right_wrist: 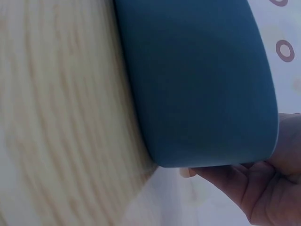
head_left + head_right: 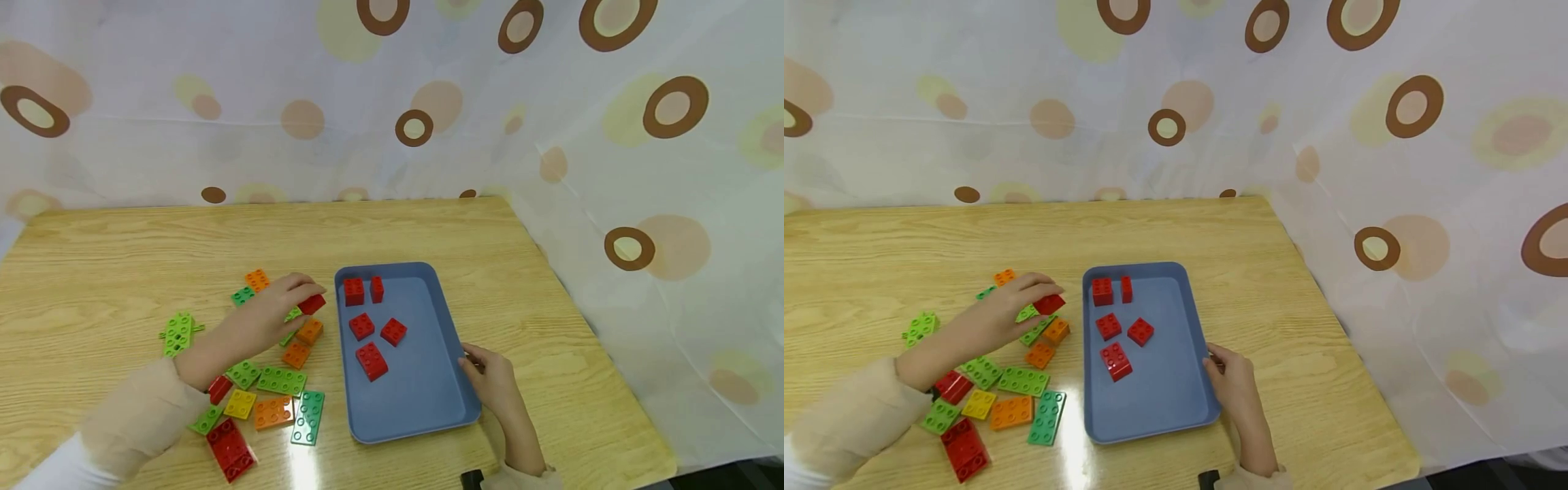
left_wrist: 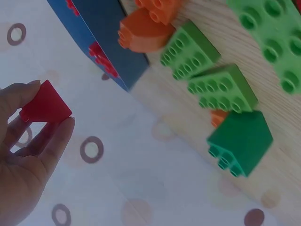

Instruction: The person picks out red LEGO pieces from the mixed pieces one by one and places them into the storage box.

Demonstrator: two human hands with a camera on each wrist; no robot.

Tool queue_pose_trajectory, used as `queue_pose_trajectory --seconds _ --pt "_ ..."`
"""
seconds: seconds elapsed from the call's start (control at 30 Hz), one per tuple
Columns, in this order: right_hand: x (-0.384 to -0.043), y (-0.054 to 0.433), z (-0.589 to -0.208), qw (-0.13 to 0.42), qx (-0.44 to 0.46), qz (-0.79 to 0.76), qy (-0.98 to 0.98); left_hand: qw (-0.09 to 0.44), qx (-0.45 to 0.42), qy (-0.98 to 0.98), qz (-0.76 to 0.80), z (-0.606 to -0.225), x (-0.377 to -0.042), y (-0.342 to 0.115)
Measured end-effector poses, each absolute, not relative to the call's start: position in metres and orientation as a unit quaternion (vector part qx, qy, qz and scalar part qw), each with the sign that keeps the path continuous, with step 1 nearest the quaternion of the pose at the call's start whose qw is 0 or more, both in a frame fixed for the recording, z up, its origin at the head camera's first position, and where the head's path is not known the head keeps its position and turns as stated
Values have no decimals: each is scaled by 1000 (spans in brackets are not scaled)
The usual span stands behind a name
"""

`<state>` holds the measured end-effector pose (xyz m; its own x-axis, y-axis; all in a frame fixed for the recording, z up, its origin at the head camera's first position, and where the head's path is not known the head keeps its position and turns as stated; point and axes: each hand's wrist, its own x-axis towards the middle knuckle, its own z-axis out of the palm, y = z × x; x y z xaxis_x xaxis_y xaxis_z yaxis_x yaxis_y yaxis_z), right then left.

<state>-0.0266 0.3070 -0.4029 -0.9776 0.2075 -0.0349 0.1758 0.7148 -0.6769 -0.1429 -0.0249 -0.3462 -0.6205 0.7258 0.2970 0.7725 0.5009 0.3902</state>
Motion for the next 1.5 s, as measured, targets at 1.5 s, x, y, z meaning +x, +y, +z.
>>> queue_pose_trajectory --seconds 1.5 --pt "-26 307 -404 26 -112 371 -922 -134 -557 -800 -178 -397 -78 51"
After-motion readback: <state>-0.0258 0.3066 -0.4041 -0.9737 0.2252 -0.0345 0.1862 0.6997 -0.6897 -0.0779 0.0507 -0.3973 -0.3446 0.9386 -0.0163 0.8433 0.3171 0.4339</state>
